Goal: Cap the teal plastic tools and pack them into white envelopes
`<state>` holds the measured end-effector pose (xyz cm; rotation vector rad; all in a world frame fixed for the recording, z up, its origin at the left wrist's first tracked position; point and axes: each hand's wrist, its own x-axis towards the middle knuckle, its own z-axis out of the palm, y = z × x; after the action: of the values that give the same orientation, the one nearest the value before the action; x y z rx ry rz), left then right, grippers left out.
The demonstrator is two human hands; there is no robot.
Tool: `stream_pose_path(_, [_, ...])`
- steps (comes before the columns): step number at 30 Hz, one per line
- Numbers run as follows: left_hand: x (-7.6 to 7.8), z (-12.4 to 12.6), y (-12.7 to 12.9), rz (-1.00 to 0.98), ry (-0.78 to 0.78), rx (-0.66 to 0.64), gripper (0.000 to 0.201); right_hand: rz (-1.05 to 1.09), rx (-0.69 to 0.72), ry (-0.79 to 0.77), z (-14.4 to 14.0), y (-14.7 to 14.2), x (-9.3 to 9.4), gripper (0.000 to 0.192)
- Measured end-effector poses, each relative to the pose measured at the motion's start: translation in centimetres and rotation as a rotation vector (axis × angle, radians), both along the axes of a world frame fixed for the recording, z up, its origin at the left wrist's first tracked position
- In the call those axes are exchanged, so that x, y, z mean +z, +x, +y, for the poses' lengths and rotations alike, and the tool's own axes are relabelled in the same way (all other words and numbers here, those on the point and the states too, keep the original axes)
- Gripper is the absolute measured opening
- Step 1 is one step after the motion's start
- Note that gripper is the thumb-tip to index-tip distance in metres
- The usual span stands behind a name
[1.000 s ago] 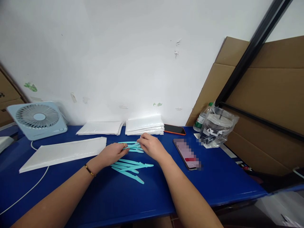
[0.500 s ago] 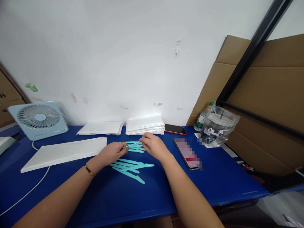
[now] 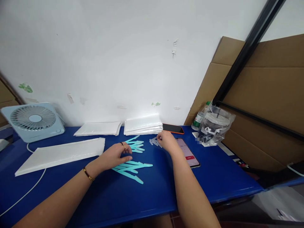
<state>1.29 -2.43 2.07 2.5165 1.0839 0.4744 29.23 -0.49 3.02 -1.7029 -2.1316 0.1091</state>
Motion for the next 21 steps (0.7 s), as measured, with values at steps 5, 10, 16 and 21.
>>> stream_pose_path(5, [-0.3,-1.2,1.2,0.075,-0.083,-0.106,0.020,-0.067,-0.148,-0.131,0.4,0.5,-1.5,0.005])
stream_pose_path(10, [-0.8,-1.4,1.5,0.081,-0.103,-0.087,0.014,-0.165,-0.234,-0.178,0.8,0.0,-2.4,0.013])
stream_pose_path(16, [-0.5,-0.6,0.6,-0.061,-0.171,0.027,0.019,-0.148,-0.245,-0.150,0.8,0.1,-2.1,0.009])
stream_pose_path(21, [-0.8,0.2,-0.1,-0.235,-0.296,0.135,0.021,-0.079,-0.209,-0.097,0.9,0.2,-2.0,0.011])
